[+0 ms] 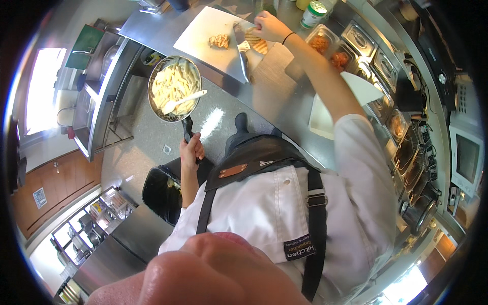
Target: The person assembles a food order by transferring cooked fries from a pan into a paper tray, placing a grilled sandwich beside them, and adding seasoning from shakers. The person then closes the tray and moves to the sink to wash the pan.
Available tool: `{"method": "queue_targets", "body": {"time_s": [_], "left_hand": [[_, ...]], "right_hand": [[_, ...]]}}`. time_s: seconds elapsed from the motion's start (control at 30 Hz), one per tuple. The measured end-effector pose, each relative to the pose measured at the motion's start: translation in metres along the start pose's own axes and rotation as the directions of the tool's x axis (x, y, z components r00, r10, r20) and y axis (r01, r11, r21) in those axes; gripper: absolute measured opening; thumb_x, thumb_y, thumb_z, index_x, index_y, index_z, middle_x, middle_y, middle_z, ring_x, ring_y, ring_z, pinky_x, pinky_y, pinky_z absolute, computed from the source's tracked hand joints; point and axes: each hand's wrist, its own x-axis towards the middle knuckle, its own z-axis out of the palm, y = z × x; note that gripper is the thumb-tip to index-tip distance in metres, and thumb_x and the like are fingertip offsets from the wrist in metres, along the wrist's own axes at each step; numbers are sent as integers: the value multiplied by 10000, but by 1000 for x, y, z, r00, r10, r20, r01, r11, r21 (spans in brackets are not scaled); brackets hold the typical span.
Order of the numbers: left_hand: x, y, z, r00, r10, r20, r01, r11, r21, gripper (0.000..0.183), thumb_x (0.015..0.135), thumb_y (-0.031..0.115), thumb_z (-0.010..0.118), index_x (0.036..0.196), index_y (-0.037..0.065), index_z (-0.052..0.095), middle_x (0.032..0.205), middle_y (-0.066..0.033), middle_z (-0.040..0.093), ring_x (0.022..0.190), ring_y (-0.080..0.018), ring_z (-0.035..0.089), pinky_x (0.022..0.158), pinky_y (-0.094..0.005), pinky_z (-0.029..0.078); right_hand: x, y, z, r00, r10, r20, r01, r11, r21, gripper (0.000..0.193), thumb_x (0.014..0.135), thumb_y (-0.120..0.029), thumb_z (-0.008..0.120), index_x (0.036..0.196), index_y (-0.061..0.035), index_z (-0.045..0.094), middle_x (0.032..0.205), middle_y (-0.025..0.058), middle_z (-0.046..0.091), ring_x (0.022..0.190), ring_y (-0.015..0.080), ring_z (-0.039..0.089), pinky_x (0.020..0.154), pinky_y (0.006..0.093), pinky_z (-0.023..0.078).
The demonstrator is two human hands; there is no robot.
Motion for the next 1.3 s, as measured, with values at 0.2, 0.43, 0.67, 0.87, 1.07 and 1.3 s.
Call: {"method": "queue_targets", "body": {"time_s": [0.2, 0.43, 0.67, 0.87, 1.07, 1.3], "left_hand": [[45, 16, -4, 999, 36, -1, -36, 998, 55, 234, 985, 153, 667, 833, 102, 497, 556, 40, 399, 389, -78, 375, 356, -265, 329], [97, 67, -23, 998, 47, 33, -50, 994, 97, 229, 977, 152, 671, 831, 92, 506, 546, 32, 396, 392, -96, 385, 361, -283, 342], [145, 107, -14, 978, 38, 204, -56, 995, 82, 220, 975, 158, 702, 861, 113, 519, 556, 47, 408, 401, -91, 392, 367, -275, 340], [172, 134, 14, 935, 7, 354, -60, 989, 139, 237, 973, 151, 710, 851, 126, 509, 559, 58, 414, 406, -78, 394, 367, -273, 330], [168, 139, 21, 925, -35, 379, -63, 968, 244, 290, 1003, 163, 657, 791, 153, 460, 540, 48, 400, 382, -80, 377, 363, -272, 323], [162, 129, 20, 906, -42, 421, -63, 971, 232, 232, 964, 133, 711, 802, 138, 546, 525, 39, 451, 381, -93, 422, 360, -275, 340]], "right_hand": [[-29, 96, 59, 870, 468, -157, -457, 884, 101, 414, 1015, -403, 591, 980, -15, 731, 1011, 255, 693, 1079, 406, 606, 942, 453, 504], [-150, -41, -2, 818, 505, -277, -484, 863, 144, 214, 1003, -229, 616, 926, -34, 664, 879, 166, 611, 812, 362, 606, 724, 437, 492], [-280, -75, -12, 279, 660, -697, -898, 437, 54, 272, 1027, -305, 596, 1050, -50, 686, 1059, 164, 685, 975, 365, 645, 853, 451, 514], [-284, -66, 9, 231, 918, -323, -936, 300, 186, 459, 1040, -482, 528, 1165, -61, 659, 1120, 190, 693, 1062, 392, 661, 905, 508, 514], [-227, -59, 33, 254, 895, -367, -931, 329, 157, 456, 1002, -455, 575, 1196, -47, 631, 1085, 204, 706, 961, 414, 690, 818, 526, 545], [-132, -57, 58, 298, 846, -442, -839, 453, 302, 350, 947, -304, 668, 1176, -41, 637, 1058, 221, 704, 925, 439, 691, 771, 555, 540]]}}
